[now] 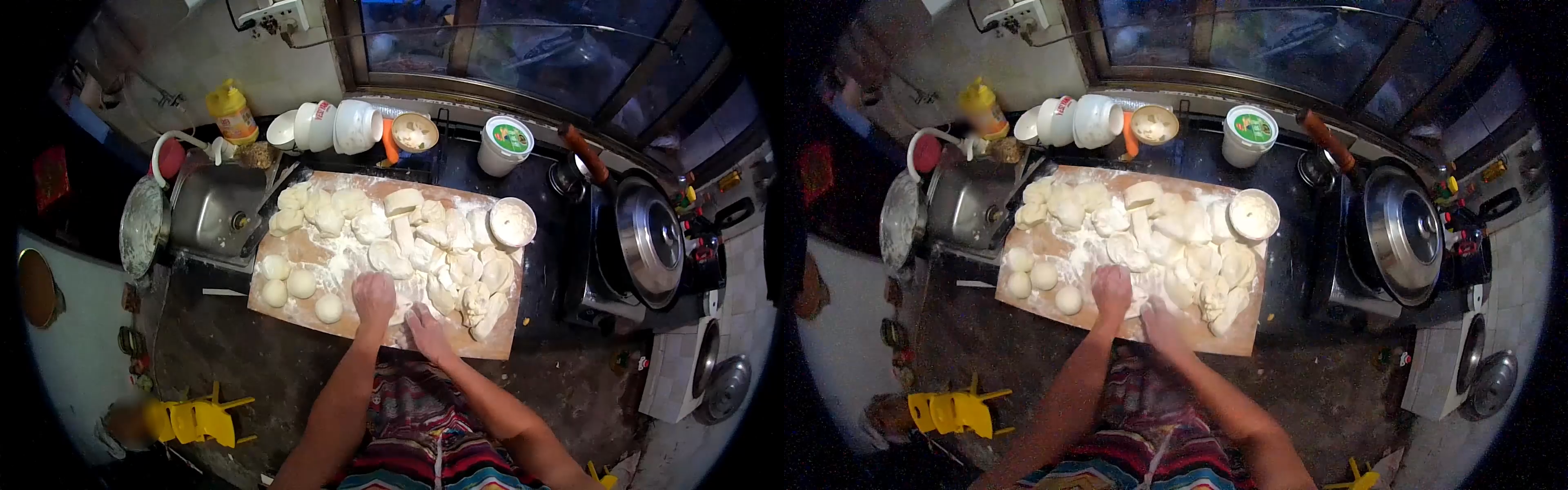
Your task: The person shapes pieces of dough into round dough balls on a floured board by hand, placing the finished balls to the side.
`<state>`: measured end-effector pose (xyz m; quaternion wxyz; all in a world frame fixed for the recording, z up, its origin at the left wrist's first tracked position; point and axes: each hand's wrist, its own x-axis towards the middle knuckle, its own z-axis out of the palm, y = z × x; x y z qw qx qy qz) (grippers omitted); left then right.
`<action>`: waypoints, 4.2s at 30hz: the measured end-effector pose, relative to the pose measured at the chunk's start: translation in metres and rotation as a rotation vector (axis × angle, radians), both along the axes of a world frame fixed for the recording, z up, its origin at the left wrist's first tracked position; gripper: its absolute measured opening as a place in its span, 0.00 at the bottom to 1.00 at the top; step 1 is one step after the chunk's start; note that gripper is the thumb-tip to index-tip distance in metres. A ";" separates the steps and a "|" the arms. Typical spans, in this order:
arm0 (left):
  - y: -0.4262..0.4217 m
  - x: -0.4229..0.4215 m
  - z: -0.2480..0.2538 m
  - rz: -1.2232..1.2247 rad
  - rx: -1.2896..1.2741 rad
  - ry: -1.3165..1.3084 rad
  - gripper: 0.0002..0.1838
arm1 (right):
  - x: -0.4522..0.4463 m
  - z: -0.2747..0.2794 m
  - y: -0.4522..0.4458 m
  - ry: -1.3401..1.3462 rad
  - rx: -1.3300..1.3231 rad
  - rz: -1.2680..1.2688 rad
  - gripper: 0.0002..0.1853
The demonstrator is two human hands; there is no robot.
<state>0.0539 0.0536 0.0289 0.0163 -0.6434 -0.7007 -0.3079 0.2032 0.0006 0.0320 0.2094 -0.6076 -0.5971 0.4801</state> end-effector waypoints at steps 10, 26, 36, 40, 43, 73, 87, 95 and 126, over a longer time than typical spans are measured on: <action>-0.064 0.017 -0.025 0.206 0.081 -0.070 0.11 | 0.001 0.025 -0.018 0.061 0.379 0.301 0.18; -0.064 0.014 -0.045 0.203 0.093 -0.023 0.12 | 0.002 0.018 -0.021 0.026 0.373 0.325 0.24; -0.044 0.011 -0.015 -0.139 -0.057 0.043 0.07 | -0.002 0.005 -0.012 0.216 -0.046 -0.027 0.25; -0.079 0.029 -0.030 0.244 0.045 -0.029 0.09 | 0.004 0.014 -0.035 -0.084 0.746 0.301 0.25; -0.052 0.009 -0.010 0.103 -0.014 0.001 0.11 | 0.000 0.018 -0.025 0.076 0.326 0.120 0.26; -0.081 0.023 -0.036 0.188 -0.244 -0.196 0.27 | 0.005 -0.005 -0.027 0.111 0.584 0.317 0.23; -0.092 0.036 -0.011 0.160 -0.379 -0.693 0.23 | 0.014 0.024 -0.028 0.102 0.325 0.390 0.24; -0.010 0.002 -0.024 0.271 -0.091 -0.092 0.24 | -0.013 0.029 0.011 0.034 -0.001 0.061 0.29; -0.015 0.003 -0.034 0.243 -0.096 -0.131 0.24 | -0.012 0.035 0.018 0.082 -0.065 0.149 0.29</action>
